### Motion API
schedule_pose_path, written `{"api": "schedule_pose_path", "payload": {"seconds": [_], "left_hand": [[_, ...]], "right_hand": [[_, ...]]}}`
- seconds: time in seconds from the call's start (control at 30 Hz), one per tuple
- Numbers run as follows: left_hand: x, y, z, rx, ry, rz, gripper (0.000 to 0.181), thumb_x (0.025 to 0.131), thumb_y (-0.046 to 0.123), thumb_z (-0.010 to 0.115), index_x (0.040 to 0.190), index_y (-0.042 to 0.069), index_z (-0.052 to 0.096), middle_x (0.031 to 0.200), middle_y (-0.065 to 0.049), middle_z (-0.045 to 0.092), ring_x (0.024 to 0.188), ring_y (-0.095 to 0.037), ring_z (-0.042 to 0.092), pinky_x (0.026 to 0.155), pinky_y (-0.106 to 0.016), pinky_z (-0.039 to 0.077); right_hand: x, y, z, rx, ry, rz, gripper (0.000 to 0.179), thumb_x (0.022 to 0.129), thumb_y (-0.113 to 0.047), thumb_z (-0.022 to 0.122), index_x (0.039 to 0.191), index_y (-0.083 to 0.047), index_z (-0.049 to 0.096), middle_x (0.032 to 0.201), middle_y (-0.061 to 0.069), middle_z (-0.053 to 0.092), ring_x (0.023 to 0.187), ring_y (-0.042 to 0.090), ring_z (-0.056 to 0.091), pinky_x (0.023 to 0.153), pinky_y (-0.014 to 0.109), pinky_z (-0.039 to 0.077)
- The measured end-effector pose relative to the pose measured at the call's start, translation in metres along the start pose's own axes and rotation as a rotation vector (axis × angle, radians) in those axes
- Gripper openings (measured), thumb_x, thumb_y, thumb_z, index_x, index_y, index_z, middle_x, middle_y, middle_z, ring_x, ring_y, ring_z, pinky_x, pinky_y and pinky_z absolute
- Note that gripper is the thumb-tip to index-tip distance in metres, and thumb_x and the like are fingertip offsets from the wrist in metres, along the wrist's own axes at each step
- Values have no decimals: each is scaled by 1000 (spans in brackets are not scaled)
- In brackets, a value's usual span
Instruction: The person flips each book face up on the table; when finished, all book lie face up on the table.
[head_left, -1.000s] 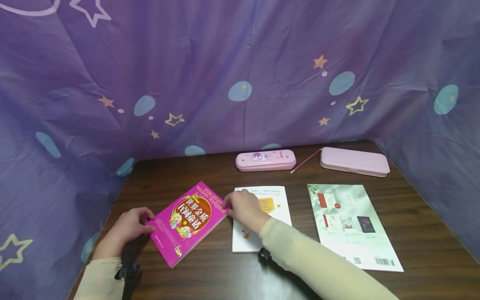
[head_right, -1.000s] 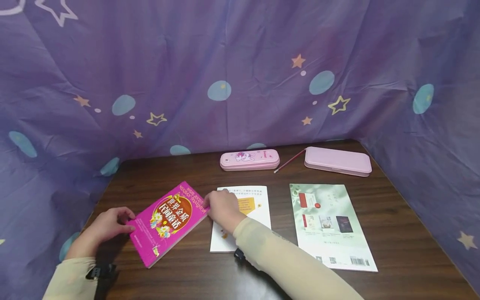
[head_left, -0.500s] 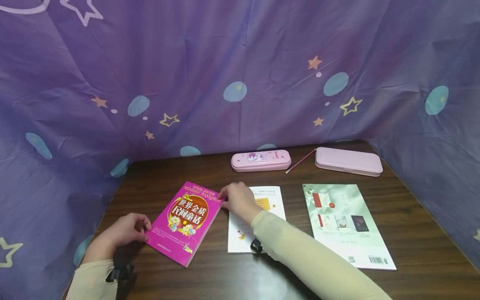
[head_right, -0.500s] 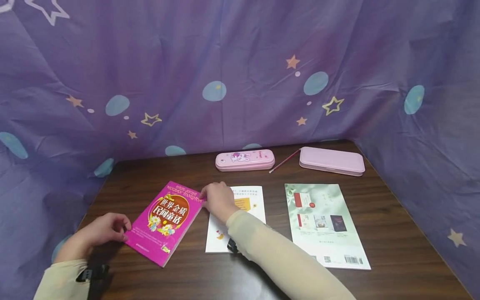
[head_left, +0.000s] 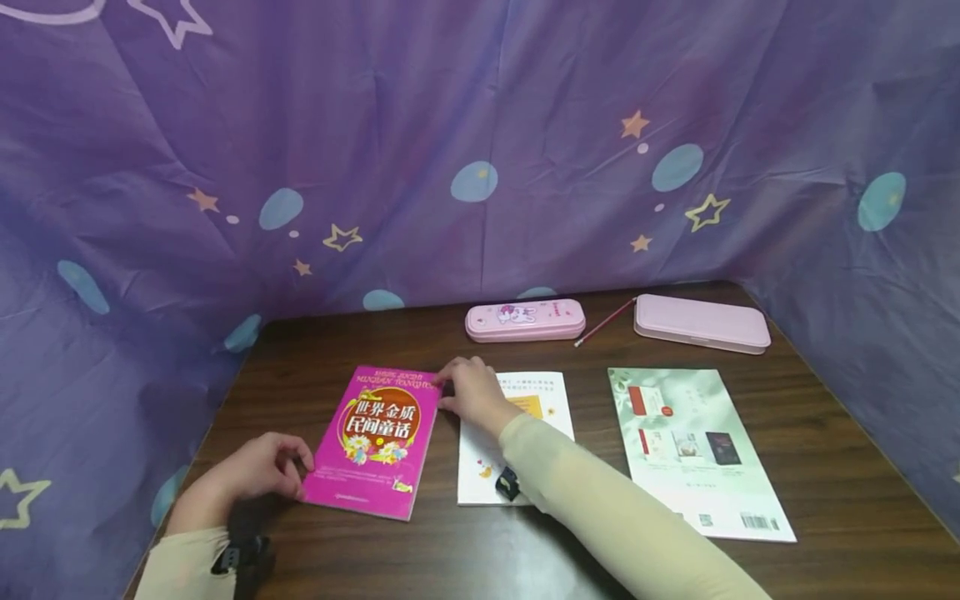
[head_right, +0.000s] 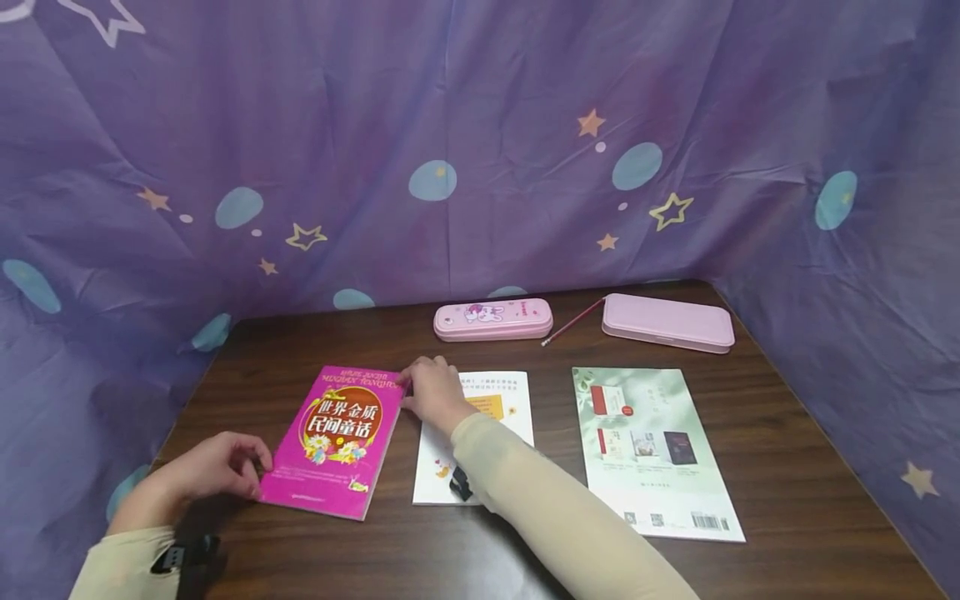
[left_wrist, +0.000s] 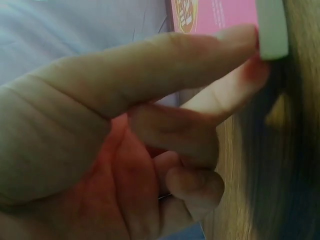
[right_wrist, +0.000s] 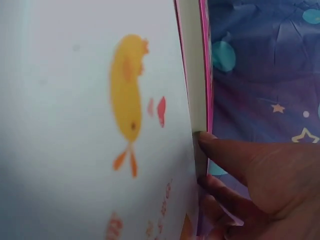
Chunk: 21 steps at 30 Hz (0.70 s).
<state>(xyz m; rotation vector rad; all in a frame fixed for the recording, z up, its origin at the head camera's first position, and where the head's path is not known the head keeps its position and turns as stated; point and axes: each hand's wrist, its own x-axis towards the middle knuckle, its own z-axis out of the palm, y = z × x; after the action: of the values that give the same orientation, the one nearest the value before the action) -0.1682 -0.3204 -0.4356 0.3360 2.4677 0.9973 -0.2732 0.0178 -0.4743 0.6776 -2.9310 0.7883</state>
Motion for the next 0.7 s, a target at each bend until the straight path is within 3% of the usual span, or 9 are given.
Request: {"api": "schedule_pose_path", "payload": {"seconds": [0.17,0.37,0.43,0.57,0.7], "left_hand": [[3,2,4,-83,-87,75,28,72,-9,79,95,-8,62,71,-15,71,63,-6,62,60,-22,49],[4,7,5,-59,-97,38,26,71,-8,80,90,-5,63,69,-6,67,62,-6,58,58,-21,47],[4,11,5,19,-49,19,23,71,-4,82,87,-2,66,68,-3,65,62,-8,57,58,-23,46],[7,28,9,226,128,-73,16,77,11,85,85,8,72,68,3,62,65,-12,53,60,-29,43],[18,52,19,322,276,-135,13,84,20,82,93,13,75,71,2,60,66,-14,51,60,-32,40]], "right_hand": [[2,2,-2,-12,-39,-36,39,88,-28,82,125,-19,75,135,7,68,118,32,58,98,48,45],[1,3,-6,-20,-107,-78,40,93,-23,76,132,-18,71,145,7,62,126,33,53,101,48,42],[-2,4,-7,-9,-121,-85,41,93,-22,76,133,-17,70,149,7,59,127,33,52,102,47,41],[-10,7,-11,13,-125,-113,42,93,-24,75,134,-16,69,153,9,56,127,33,50,102,47,39],[-22,10,-22,41,-88,-152,39,92,-22,75,130,-14,71,151,13,57,126,35,50,99,49,38]]}}
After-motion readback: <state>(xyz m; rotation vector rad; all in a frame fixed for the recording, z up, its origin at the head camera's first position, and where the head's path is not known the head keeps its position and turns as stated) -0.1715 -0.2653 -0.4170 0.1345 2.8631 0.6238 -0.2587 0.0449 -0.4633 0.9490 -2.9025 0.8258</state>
